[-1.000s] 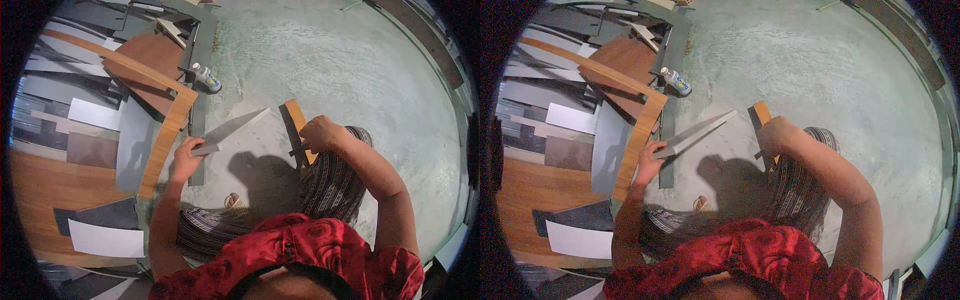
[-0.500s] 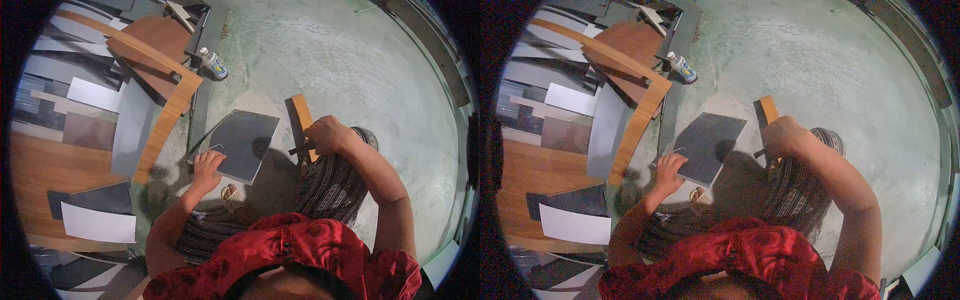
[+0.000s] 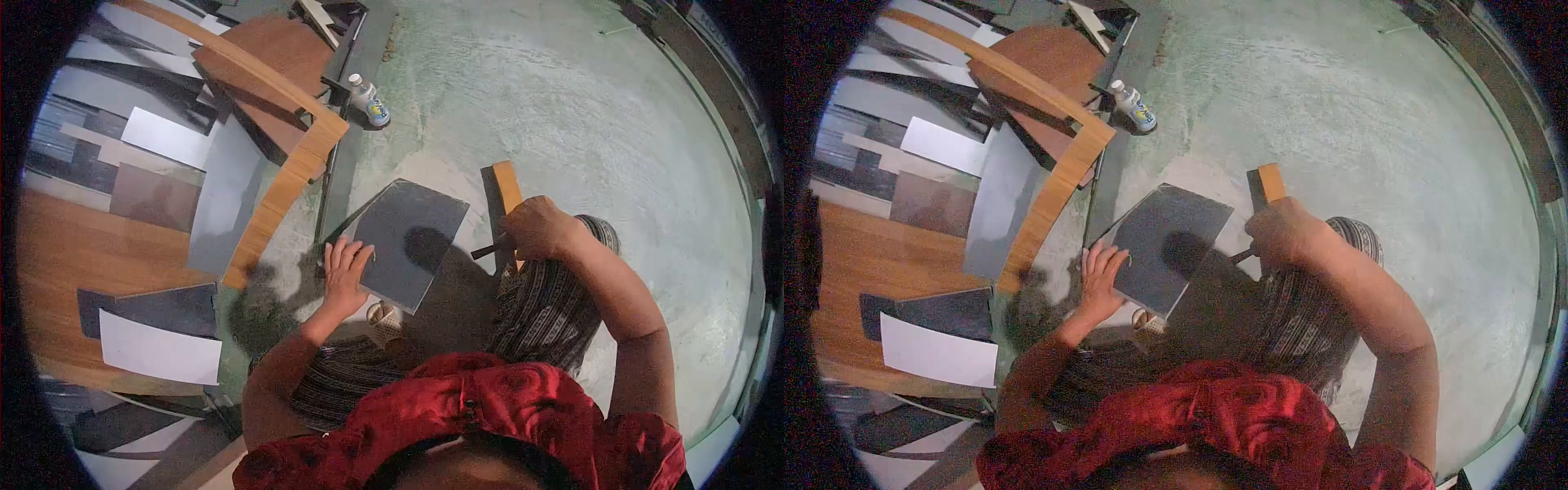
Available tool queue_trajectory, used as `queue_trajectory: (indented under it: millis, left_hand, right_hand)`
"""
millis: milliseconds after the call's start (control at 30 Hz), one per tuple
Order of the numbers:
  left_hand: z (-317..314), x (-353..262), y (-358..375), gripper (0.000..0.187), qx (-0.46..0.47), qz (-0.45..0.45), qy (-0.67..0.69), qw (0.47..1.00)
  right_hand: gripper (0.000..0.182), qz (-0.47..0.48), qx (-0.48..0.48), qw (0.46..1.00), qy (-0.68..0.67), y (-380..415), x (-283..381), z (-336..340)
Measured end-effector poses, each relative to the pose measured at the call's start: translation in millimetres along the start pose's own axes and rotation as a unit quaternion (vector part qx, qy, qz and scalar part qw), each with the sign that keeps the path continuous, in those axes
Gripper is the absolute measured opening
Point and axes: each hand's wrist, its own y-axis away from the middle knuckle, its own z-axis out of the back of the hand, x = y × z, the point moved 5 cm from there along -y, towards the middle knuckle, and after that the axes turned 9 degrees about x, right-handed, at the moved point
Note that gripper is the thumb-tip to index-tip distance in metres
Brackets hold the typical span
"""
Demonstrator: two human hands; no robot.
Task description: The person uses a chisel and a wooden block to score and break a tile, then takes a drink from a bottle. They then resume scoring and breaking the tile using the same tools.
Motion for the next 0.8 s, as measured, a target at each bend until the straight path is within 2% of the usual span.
queue_trajectory:
  millis: [67, 133, 167, 233, 267, 333, 367, 433, 567, 667, 733, 767, 800]
  left_hand:
    - [1.8, 4.3, 1.7, 0.068, -0.008, 0.023, -0.008, 1.0]
    - [5.0, 17.4, 6.0, 0.079, -0.078, 0.093, -0.003, 0.993]
    - [6.1, 19.3, 7.4, 0.079, -0.08, 0.097, -0.005, 0.992]
    - [9.5, 36.3, 16.0, 0.101, -0.095, 0.234, 0.014, 0.967]
    - [11.8, 37.5, 15.8, 0.101, -0.097, 0.237, 0.012, 0.967]
    - [14.4, 49.2, 19.5, 0.113, -0.088, 0.342, 0.045, 0.934]
    - [14.5, 52.7, 20.7, 0.113, -0.091, 0.345, 0.044, 0.933]
    - [5.5, 61.9, 19.4, 0.114, -0.108, 0.273, 0.191, 0.937]
    - [-6.9, 73.5, 17.4, 0.111, -0.094, 0.275, 0.211, 0.933]
    - [5.3, 65.9, 15.3, 0.102, -0.095, 0.245, 0.153, 0.953]
    - [6.1, 63.9, 15.4, 0.087, -0.08, 0.236, 0.134, 0.959]
    - [8.0, 62.4, 15.4, 0.087, -0.081, 0.235, 0.134, 0.959]
    - [8.5, 61.0, 15.4, 0.079, -0.067, 0.239, 0.149, 0.957]
  right_hand:
    - [0.027, 0.019, -0.01, 1.0, -0.01, -1.2, 4.7, 5.9]
    - [0.026, 0.005, 0.023, 1.0, 0.007, -3.4, 8.5, 9.5]
    - [0.026, 0.008, 0.021, 1.0, 0.009, -5.5, 8.8, 9.5]
    - [0.025, 0.022, -0.004, 1.0, -0.008, -9.7, 9.2, 9.1]
    - [0.025, 0.026, -0.006, 1.0, -0.005, -10.8, 11.2, 10.4]
    - [0.024, 0.024, -0.011, 0.999, 0.037, -12.7, 15.2, 13.8]
    - [0.024, 0.027, -0.013, 0.999, 0.039, -14.1, 15.9, 15.1]
    - [0.024, 0.028, -0.01, 0.999, 0.016, -16.1, 15.4, 15.5]
    - [0.025, 0.038, -0.011, 0.999, 0.024, -16.4, 12.5, 12.4]
    - [0.026, 0.017, -0.019, 1.0, -0.002, -10.2, 12.2, 16.0]
    - [0.027, 0.006, -0.02, 1.0, -0.002, -11.1, 8.3, 12.2]
    - [0.027, 0.005, -0.022, 1.0, -0.002, -11.1, 8.1, 12.1]
    - [0.027, 0.0, -0.016, 1.0, 0.005, -11.4, 7.5, 11.5]
